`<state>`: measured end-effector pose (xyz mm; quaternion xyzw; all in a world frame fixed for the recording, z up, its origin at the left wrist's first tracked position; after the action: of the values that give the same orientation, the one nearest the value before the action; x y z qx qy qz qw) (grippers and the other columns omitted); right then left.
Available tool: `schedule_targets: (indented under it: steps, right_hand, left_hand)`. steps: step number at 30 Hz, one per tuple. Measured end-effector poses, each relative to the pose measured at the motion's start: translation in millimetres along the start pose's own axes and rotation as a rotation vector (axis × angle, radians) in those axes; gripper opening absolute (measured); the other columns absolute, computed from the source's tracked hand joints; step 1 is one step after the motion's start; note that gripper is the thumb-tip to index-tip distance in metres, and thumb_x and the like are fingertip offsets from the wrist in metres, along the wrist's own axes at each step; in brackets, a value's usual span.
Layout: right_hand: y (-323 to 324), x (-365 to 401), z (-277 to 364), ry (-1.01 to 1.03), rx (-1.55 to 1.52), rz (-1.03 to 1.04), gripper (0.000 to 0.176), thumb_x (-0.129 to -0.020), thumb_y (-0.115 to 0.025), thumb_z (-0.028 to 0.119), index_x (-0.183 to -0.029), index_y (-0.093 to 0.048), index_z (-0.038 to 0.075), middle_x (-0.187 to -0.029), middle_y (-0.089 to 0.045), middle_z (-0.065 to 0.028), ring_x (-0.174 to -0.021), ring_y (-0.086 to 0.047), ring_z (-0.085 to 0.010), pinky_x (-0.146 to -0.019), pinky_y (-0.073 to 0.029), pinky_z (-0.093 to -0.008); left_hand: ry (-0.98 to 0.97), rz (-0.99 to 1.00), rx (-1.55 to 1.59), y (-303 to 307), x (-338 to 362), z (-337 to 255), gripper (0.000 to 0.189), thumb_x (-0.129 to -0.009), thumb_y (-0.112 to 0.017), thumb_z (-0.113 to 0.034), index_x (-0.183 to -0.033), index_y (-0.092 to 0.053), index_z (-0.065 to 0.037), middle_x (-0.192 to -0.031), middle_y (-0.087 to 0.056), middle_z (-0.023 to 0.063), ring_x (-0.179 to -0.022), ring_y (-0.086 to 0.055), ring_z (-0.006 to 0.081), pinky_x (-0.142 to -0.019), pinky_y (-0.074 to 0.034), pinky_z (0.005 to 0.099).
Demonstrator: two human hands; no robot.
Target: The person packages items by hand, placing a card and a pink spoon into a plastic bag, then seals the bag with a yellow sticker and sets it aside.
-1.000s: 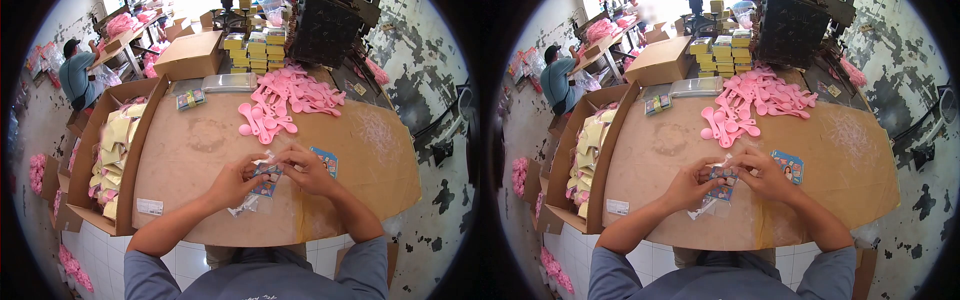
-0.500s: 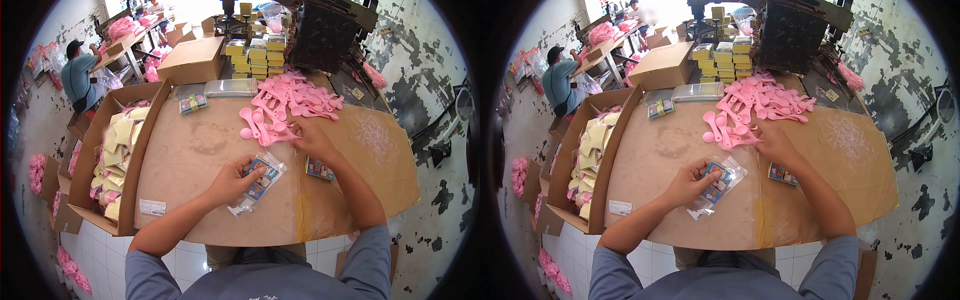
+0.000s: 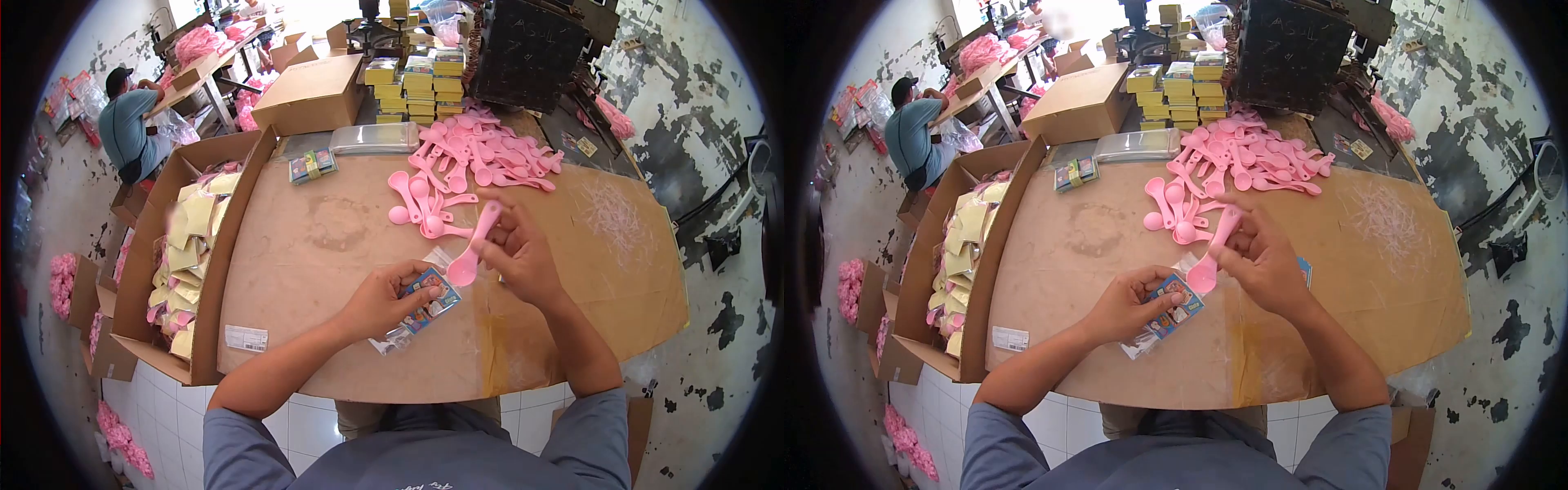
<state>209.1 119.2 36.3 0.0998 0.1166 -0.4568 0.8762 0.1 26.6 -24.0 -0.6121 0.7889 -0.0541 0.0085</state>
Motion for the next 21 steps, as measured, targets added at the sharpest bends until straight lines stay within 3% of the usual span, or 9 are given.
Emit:
schedule_targets:
  steps: [5, 8, 11, 14, 16, 18, 20, 21]
  right_hand:
    - [-15, 7, -15, 0.002, 0.048, 0.027, 0.058, -0.095, -0.068, -0.002, -0.149, -0.047, 0.004, -0.117, -0.068, -0.0094, -0.091, -0.069, -0.0119, -0.076, -0.054, -0.0262]
    - [-24, 13, -24, 0.071, 0.229, 0.006, 0.046, -0.099, -0.064, 0.002, -0.144, -0.054, 0.002, -0.13, -0.067, -0.0123, -0.107, -0.069, -0.0177, -0.089, -0.055, -0.0307]
    - [-25, 16, -27, 0.142, 0.246, 0.179, 0.034, -0.105, -0.059, 0.01, -0.137, -0.062, 0.0, -0.14, -0.064, -0.0133, -0.126, -0.062, -0.0218, -0.103, -0.05, -0.0355]
    - [-12, 6, -23, -0.018, -0.084, 0.209, 0.032, -0.107, -0.055, 0.017, -0.133, -0.065, 0.0, -0.14, -0.064, -0.0145, -0.137, -0.055, -0.0239, -0.112, -0.044, -0.0387]
    - [-17, 2, -13, 0.078, -0.14, 0.17, 0.029, -0.104, -0.056, 0.01, -0.13, -0.067, 0.001, -0.139, -0.064, -0.0141, -0.134, -0.057, -0.0243, -0.112, -0.043, -0.0386]
    - [-20, -2, 3, 0.185, -0.001, 0.267, 0.03, -0.1, -0.058, 0.002, -0.128, -0.068, 0.002, -0.137, -0.065, -0.0136, -0.131, -0.058, -0.0246, -0.112, -0.044, -0.0386]
    - [-21, 0, 20, 0.282, 0.328, 0.494, 0.036, -0.094, -0.06, -0.006, -0.127, -0.069, 0.003, -0.134, -0.066, -0.0132, -0.129, -0.06, -0.0249, -0.11, -0.046, -0.0386]
    - [-19, 0, 22, 0.224, 0.297, 0.551, 0.037, -0.093, -0.062, -0.007, -0.127, -0.069, 0.004, -0.133, -0.067, -0.0127, -0.127, -0.06, -0.0246, -0.109, -0.047, -0.0388]
  left_hand:
    - [0.001, 0.006, -0.018, 1, 0, 4, 0.036, -0.105, -0.066, -0.015, -0.135, -0.061, 0.003, -0.106, -0.074, 0.0043, -0.09, -0.066, 0.005, -0.075, -0.054, 0.0227]
    - [-0.015, -0.04, 0.012, -1, 2, -1, 0.033, -0.105, -0.066, -0.017, -0.133, -0.062, 0.002, -0.105, -0.074, 0.0047, -0.088, -0.065, 0.0046, -0.075, -0.054, 0.0226]
    - [-0.022, -0.034, 0.069, 2, 1, 2, 0.034, -0.106, -0.065, -0.018, -0.132, -0.063, 0.003, -0.103, -0.074, 0.0043, -0.092, -0.065, 0.0048, -0.077, -0.055, 0.0233]
    - [0.059, 0.0, 0.051, 6, 3, -4, 0.033, -0.106, -0.064, -0.021, -0.131, -0.064, 0.002, -0.101, -0.074, 0.0036, -0.089, -0.065, 0.0037, -0.074, -0.053, 0.0222]
    - [0.08, 0.033, 0.127, 3, 5, -11, 0.031, -0.106, -0.064, -0.022, -0.127, -0.065, 0.0, -0.098, -0.073, 0.0026, -0.086, -0.064, 0.0036, -0.073, -0.053, 0.0223]
    - [0.069, 0.089, 0.13, 3, 4, -13, 0.03, -0.106, -0.064, -0.023, -0.126, -0.065, -0.001, -0.096, -0.073, 0.0021, -0.082, -0.064, 0.004, -0.071, -0.053, 0.0227]
    - [0.04, 0.166, 0.067, 6, 5, -8, 0.03, -0.106, -0.064, -0.023, -0.126, -0.065, -0.002, -0.094, -0.072, 0.0021, -0.078, -0.065, 0.0048, -0.068, -0.053, 0.0236]
    - [0.034, 0.192, 0.083, 5, 6, -8, 0.03, -0.106, -0.063, -0.023, -0.127, -0.065, -0.002, -0.094, -0.072, 0.0021, -0.079, -0.064, 0.0046, -0.069, -0.053, 0.0241]
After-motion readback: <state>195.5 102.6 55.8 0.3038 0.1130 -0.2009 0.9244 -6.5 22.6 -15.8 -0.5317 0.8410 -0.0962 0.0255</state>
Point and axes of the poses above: each hand's wrist, its own x-axis away from the middle knuckle, its own y-axis out of the back of the hand, z = x × y, the point moved 2 cm from there along -x, towards the middle knuckle
